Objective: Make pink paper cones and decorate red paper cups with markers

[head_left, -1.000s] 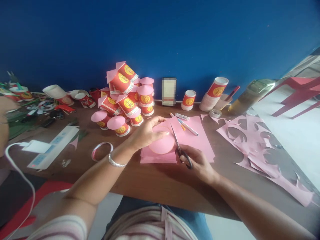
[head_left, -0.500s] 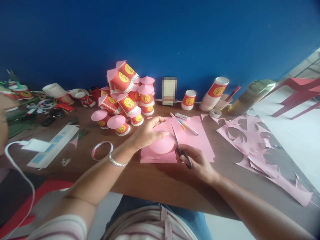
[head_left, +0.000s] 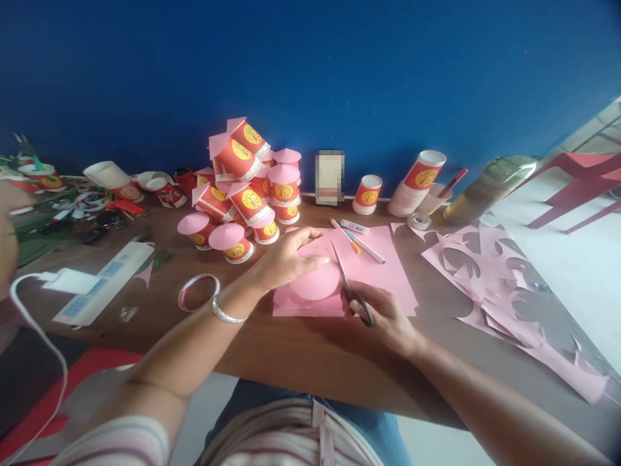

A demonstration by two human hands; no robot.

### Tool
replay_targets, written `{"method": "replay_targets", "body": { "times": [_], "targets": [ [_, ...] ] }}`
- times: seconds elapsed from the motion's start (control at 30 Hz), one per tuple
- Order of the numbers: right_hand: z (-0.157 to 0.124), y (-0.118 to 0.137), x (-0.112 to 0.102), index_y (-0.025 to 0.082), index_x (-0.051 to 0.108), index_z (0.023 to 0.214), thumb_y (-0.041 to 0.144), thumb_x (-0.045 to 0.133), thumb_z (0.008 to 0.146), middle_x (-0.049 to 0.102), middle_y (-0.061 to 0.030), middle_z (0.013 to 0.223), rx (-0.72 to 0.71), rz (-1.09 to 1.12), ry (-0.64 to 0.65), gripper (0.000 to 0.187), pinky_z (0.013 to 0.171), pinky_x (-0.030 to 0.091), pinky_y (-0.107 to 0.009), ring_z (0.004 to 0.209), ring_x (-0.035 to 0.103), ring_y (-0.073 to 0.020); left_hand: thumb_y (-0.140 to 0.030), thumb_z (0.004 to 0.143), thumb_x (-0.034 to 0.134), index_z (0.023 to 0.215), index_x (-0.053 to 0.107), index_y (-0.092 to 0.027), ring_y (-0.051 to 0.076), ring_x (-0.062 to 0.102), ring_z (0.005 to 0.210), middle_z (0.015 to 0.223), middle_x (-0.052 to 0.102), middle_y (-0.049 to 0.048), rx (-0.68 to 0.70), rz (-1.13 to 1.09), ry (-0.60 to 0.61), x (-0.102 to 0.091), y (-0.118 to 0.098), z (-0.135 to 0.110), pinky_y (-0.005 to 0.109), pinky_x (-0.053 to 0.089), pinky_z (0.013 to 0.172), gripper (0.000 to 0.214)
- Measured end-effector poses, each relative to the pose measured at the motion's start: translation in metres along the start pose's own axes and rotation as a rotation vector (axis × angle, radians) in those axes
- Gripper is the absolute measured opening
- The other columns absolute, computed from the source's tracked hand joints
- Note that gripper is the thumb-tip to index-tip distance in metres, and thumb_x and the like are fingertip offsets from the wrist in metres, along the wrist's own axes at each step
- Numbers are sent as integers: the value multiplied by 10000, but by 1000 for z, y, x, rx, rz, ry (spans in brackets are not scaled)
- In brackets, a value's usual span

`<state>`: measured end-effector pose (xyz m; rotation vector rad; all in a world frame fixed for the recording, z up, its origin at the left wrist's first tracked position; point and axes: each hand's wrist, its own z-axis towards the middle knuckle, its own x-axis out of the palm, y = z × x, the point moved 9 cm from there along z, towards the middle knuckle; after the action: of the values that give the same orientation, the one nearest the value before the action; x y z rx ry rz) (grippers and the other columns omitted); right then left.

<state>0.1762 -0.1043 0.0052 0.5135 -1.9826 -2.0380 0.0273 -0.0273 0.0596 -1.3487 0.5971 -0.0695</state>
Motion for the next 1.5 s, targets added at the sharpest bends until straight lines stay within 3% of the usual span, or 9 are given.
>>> {"method": "replay_targets", "body": {
  "times": [0.43,0.83,1.17,1.5],
  "targets": [
    [0,-5,0,164,624,883,598,561,976,545,-12,740,-29,-14,36,449,613,410,-255,688,476,-131,-391,769,798,1223,669,-162,320,619,1275,1303,701,122,-1,-7,-4,-3,3,0,439,496,1110,525],
    [0,-4,1,164,621,873,597,562,975,560,-12,725,-17,-19,49,449,616,412,-256,682,484,-133,-360,806,769,1186,700,-173,287,657,1192,1238,727,101,85,8,51,-1,-2,2,412,524,1062,429],
    [-1,-1,2,170,598,813,624,550,972,568,-13,705,-13,-38,59,484,611,406,-260,666,471,-130,-415,783,792,1215,663,-163,311,616,1259,1313,680,125,-22,-15,61,-2,6,-1,455,456,1127,517],
    [0,-3,2,170,609,828,622,556,969,585,-16,694,2,-34,61,476,619,419,-267,660,484,-133,-412,799,782,1235,651,-178,281,624,1252,1341,674,118,-39,-76,70,-3,7,-2,391,498,1065,512]
  ]
}}
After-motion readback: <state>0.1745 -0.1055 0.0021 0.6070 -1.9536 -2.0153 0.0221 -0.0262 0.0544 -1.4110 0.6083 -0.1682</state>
